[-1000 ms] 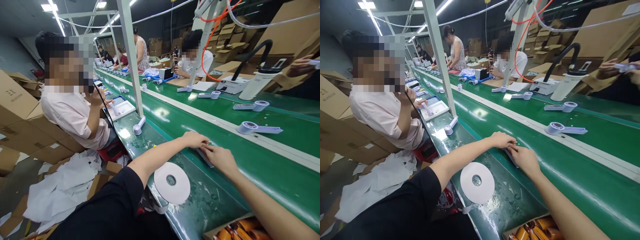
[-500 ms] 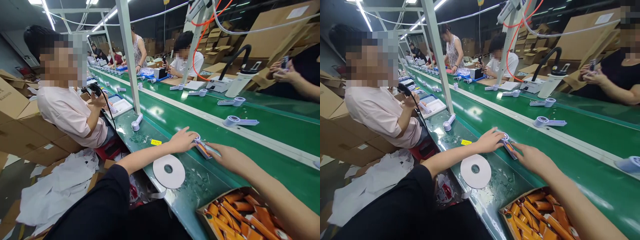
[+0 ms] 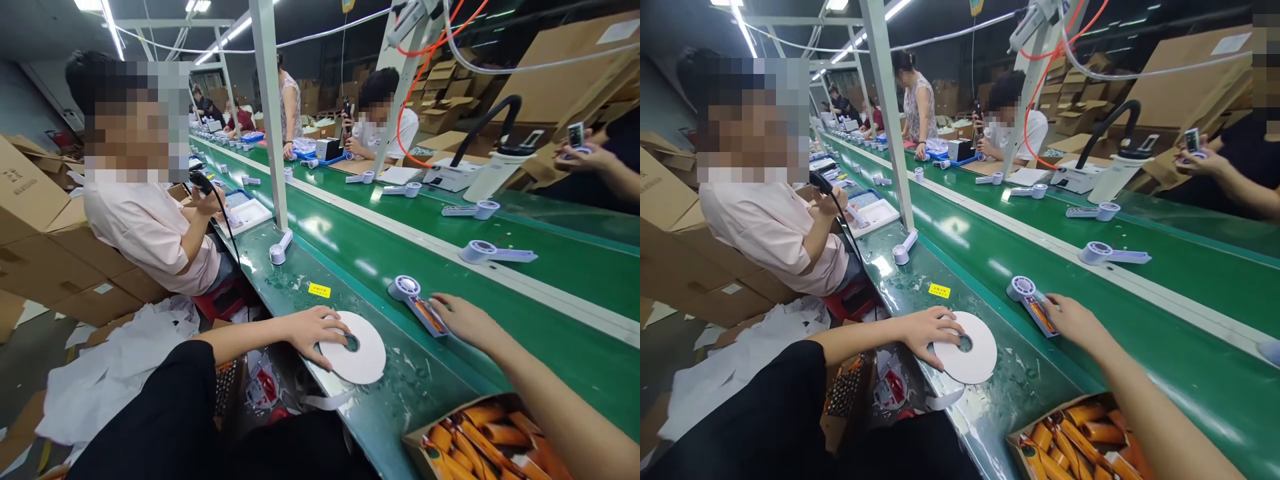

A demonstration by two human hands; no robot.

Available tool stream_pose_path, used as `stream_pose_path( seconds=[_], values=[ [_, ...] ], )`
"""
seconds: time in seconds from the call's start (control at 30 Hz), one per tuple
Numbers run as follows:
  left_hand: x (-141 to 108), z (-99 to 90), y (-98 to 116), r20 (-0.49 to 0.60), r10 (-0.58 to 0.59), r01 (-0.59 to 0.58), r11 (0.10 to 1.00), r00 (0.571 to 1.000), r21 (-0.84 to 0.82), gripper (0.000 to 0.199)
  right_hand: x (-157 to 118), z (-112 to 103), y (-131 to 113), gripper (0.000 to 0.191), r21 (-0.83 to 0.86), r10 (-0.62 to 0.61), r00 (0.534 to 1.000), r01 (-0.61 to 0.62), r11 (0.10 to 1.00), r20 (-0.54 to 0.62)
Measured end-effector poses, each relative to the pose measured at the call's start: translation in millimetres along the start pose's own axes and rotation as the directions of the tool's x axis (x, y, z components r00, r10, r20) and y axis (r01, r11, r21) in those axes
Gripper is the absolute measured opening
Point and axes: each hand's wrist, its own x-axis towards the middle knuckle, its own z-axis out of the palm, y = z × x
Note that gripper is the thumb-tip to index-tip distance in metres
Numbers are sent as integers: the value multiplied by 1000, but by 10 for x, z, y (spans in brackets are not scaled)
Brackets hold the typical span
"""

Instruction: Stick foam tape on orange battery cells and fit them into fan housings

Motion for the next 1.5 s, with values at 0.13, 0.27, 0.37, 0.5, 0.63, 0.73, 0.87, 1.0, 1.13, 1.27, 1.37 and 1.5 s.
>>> stream_pose_path(
  seconds=[0.13,0.27,0.37,0.5,0.63,0.73,0.87,1.0,1.13,1.27,1.37,1.5],
  values=[
    [-25,67,2,-37,18,-17,1000,999,22,69,490,172,-109,38,16,135,981,-139,990,139],
    [-49,71,20,-34,25,-24,999,999,26,67,477,261,100,38,110,73,967,-103,989,245],
    [-34,46,50,-10,21,-21,999,1000,27,69,426,277,241,45,125,69,953,-110,986,294],
    [-28,14,88,28,15,-16,999,1000,48,75,408,205,180,46,112,75,935,-121,986,345],
    [-11,7,65,66,12,-16,999,998,49,69,341,39,-149,38,-3,57,930,-60,998,364],
    [-18,-5,47,56,56,-56,998,997,-10,68,236,-86,-439,31,-165,72,936,-15,986,343],
    [-82,-43,29,-99,0,0,1000,995,-7,70,85,-244,-571,37,-208,226,923,-165,964,313],
    [-143,-105,104,-353,-149,192,977,924,91,59,-473,-492,-674,46,-168,211,975,-198,966,67],
    [-238,-207,507,-532,-105,204,970,840,129,46,-1591,-531,-1258,43,356,-50,975,-32,934,217],
    [-338,-230,781,-556,-37,110,989,831,99,49,-2522,122,-1883,37,793,-196,931,-138,593,308],
    [-377,-190,700,-595,-138,196,980,792,33,56,-2768,723,-2132,35,775,-149,958,-100,624,244],
    [-317,-128,507,-539,-343,343,933,769,-106,56,-2821,707,-1884,21,493,-195,909,-13,870,368]
  ],
)
